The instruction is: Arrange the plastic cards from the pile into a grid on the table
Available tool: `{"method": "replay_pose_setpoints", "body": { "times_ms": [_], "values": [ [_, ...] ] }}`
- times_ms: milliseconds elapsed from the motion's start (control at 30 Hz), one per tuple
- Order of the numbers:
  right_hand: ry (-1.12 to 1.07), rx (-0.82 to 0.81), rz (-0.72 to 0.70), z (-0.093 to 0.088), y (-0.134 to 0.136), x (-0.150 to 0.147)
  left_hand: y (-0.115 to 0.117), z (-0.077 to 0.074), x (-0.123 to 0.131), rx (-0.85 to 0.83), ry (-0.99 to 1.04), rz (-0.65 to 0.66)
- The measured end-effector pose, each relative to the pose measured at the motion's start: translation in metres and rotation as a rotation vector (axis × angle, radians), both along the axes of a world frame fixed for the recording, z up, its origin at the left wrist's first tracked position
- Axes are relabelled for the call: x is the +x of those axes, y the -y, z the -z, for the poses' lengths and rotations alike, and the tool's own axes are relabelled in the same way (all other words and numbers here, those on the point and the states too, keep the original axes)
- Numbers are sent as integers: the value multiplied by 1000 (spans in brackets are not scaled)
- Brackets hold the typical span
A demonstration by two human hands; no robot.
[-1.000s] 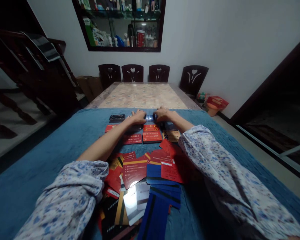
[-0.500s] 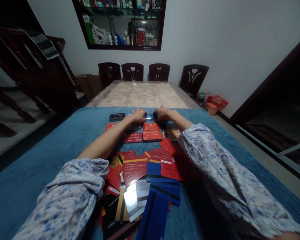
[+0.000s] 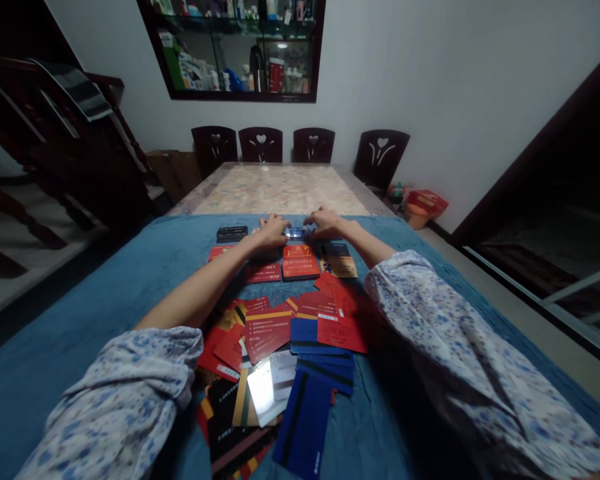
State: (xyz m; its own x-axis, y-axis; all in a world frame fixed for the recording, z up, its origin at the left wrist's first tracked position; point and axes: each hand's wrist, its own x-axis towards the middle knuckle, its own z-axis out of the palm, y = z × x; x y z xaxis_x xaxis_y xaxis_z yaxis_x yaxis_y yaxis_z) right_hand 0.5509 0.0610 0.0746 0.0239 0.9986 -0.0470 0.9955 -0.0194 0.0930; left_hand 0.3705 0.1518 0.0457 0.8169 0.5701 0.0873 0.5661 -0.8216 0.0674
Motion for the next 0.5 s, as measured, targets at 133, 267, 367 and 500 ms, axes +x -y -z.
{"method": "replay_pose_setpoints", "body": {
  "times_ms": [133,267,367,500],
  "values": [
    [-14,67,-53,-3,17,-6,14,-3,-11,-5,52,24],
    [-42,98,-90,-4,35,-11,30,-6,-23,-2,84,52],
    [-47,110,-108,-4,50,-13,43,-7,-30,-7,102,68],
    [-58,132,-111,-2,72,-18,61,-7,-38,-20,125,105]
  ]
}}
